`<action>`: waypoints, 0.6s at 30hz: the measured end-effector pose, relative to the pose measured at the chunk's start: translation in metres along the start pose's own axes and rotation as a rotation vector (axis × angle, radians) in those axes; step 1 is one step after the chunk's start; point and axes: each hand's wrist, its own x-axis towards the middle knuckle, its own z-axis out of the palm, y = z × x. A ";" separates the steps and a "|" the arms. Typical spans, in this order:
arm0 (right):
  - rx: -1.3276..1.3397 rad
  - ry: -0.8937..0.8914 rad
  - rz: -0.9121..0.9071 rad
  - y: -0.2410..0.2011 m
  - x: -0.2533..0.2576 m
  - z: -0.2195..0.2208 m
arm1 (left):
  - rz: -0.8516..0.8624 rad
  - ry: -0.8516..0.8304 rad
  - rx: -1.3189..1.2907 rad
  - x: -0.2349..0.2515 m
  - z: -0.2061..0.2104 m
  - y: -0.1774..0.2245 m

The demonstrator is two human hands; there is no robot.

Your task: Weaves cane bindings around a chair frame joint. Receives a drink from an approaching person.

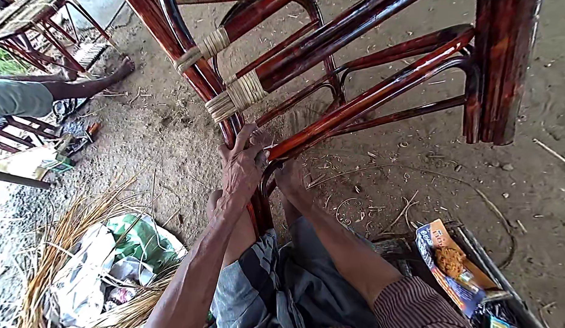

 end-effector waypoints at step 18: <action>1.250 -0.730 0.462 0.004 -0.026 -0.040 | -0.019 0.017 -0.047 -0.017 0.012 0.005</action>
